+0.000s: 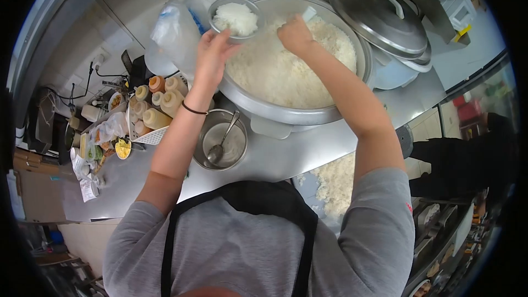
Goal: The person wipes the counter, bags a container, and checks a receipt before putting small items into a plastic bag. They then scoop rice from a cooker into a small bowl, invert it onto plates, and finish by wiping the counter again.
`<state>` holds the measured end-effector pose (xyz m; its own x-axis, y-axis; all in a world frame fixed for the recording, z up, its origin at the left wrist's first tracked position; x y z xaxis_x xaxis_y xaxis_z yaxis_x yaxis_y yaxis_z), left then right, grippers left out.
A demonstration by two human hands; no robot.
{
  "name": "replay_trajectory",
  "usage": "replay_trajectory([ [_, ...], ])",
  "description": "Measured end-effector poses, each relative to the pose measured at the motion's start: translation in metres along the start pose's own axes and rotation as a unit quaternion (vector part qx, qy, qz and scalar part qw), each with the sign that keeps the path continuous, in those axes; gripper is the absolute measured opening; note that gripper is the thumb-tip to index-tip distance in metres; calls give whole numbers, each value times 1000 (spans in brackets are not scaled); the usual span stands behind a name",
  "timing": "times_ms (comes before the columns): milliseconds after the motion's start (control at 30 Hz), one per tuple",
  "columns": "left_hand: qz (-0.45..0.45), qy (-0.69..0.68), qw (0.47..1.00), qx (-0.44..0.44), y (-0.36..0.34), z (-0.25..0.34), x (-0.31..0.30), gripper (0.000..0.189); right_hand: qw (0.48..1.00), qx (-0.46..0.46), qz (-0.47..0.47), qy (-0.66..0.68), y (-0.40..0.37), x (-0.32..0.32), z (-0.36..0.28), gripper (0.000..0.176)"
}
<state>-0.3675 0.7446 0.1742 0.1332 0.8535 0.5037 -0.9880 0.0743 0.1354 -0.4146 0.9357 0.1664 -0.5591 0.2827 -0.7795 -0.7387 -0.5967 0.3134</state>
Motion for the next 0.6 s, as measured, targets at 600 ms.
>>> replay_trajectory([
  [600,18,-34,990,132,-1,-5,-16,49,970,85,-188,125,-23,0,-17,9],
])
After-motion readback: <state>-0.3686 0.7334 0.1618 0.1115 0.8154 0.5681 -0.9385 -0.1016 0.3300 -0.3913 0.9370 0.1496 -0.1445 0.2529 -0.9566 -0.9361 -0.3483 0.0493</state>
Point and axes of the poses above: each hand's wrist, its own y-axis towards the middle knuckle, its own x-axis out of the palm, z = x × y, the point moved 4 cm from there along y, towards the middle knuckle, and after that the axes turned 1 degree about z, right-handed, at the moved point
